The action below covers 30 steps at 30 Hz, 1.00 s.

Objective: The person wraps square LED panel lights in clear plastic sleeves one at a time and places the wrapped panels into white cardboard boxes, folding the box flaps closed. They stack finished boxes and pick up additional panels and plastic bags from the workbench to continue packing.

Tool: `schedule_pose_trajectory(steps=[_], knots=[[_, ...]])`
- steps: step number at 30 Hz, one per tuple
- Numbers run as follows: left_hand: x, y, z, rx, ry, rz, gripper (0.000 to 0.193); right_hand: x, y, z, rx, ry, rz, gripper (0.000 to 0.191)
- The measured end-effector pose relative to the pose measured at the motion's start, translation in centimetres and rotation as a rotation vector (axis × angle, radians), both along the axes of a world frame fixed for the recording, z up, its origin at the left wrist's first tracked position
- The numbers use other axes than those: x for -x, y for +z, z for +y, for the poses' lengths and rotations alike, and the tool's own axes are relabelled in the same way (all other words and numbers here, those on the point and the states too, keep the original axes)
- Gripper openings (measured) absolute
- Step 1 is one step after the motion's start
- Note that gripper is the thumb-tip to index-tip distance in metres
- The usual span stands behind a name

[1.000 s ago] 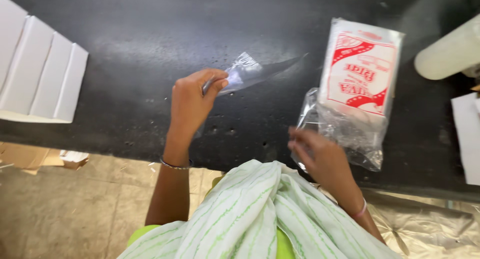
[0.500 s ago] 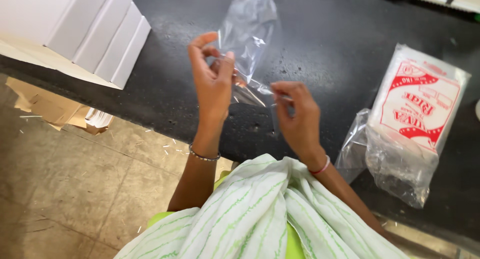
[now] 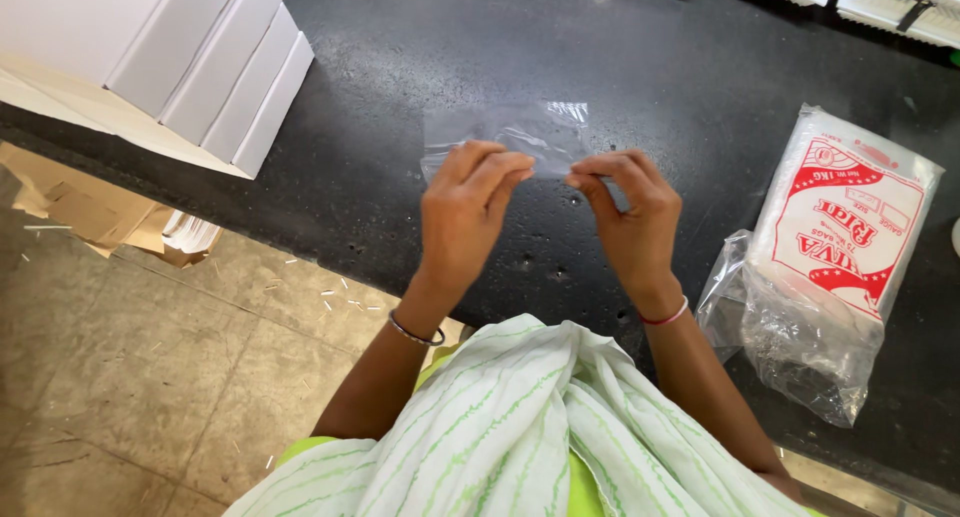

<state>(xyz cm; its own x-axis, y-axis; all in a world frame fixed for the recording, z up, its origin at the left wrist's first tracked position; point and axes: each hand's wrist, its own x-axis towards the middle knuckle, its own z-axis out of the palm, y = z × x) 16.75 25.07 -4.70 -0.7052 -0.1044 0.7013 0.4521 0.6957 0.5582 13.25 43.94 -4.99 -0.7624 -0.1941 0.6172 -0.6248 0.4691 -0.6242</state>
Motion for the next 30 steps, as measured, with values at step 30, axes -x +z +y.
schedule_pose_trajectory(steps=[30], knots=[[2.0, -5.8, -4.3, -0.686, -0.403, -0.6, 0.023, 5.9, -6.4, 3.9, 0.487, 0.351, -0.563, 0.016]])
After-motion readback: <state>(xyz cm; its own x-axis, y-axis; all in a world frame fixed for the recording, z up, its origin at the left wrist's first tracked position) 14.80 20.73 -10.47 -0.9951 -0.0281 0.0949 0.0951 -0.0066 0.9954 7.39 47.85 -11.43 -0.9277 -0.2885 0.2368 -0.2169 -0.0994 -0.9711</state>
